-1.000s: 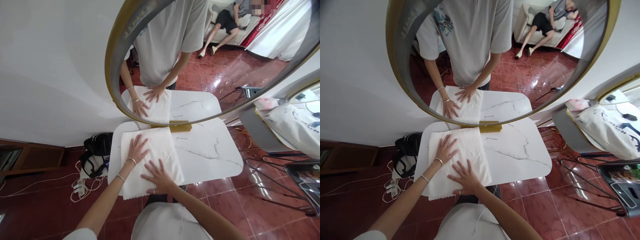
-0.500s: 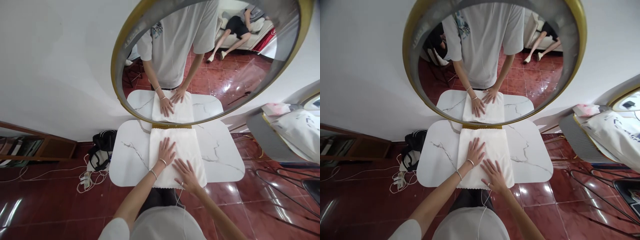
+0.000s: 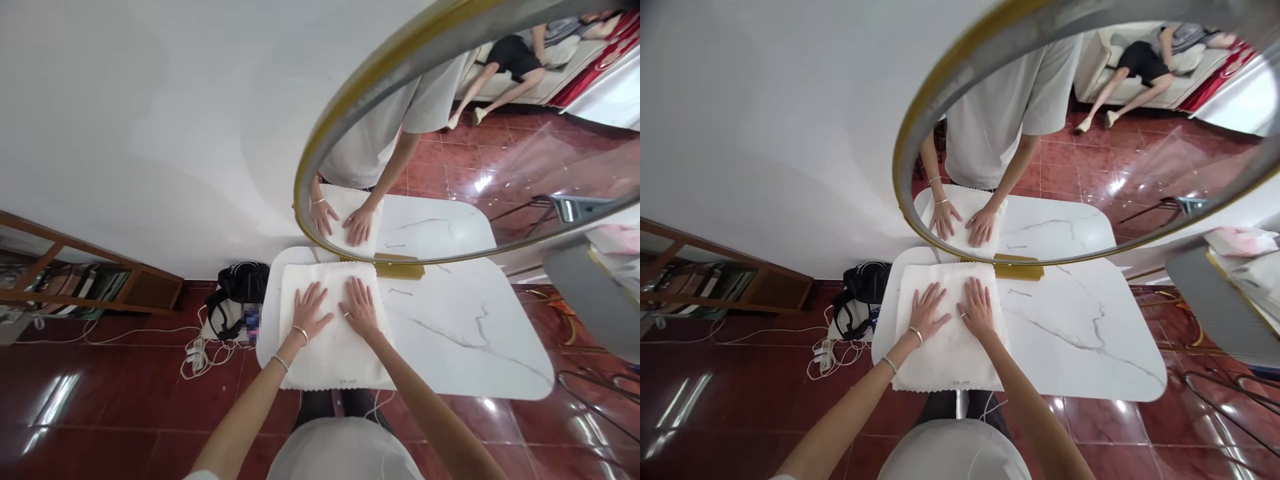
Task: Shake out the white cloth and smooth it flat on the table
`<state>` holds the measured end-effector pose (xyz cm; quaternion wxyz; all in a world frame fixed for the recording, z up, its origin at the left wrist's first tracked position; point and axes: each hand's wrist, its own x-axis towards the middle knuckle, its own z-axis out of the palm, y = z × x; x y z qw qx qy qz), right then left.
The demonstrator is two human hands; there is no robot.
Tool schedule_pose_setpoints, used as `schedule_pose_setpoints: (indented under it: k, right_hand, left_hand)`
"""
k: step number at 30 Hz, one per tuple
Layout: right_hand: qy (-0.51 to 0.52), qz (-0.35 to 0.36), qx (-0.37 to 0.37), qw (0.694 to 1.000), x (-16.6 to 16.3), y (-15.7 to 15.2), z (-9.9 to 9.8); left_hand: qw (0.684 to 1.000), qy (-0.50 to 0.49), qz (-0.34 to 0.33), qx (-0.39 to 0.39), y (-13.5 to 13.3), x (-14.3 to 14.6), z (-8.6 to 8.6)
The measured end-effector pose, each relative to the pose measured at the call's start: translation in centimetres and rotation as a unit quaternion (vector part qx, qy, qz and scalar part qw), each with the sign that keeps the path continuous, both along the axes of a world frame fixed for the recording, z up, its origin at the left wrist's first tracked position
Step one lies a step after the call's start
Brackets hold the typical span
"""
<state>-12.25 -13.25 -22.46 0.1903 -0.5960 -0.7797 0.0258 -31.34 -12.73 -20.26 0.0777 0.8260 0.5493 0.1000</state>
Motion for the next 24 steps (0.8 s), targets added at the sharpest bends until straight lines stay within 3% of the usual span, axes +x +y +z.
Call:
schedule_pose_setpoints:
  k: [5, 10, 18, 24]
  right_hand:
    - [-0.019, -0.027, -0.003, 0.999, -3.8, 1.8, 0.2]
    - [-0.038, -0.04, -0.011, 0.998, -5.9, 4.3, 0.4]
    - [-0.046, -0.097, -0.04, 0.993, -7.3, 11.0, 0.4]
    - [-0.092, -0.082, -0.104, 0.987, -8.1, 14.7, 1.0]
  left_hand:
    - [0.997, -0.029, 0.074, 0.004, 3.0, -2.1, -0.2]
    - [0.996, -0.041, 0.073, -0.001, 6.3, -3.4, -0.9]
    - [0.994, -0.067, 0.091, -0.008, 11.7, -3.3, -0.6]
    - [0.99, -0.036, 0.135, -0.015, 14.1, -3.8, -0.1]
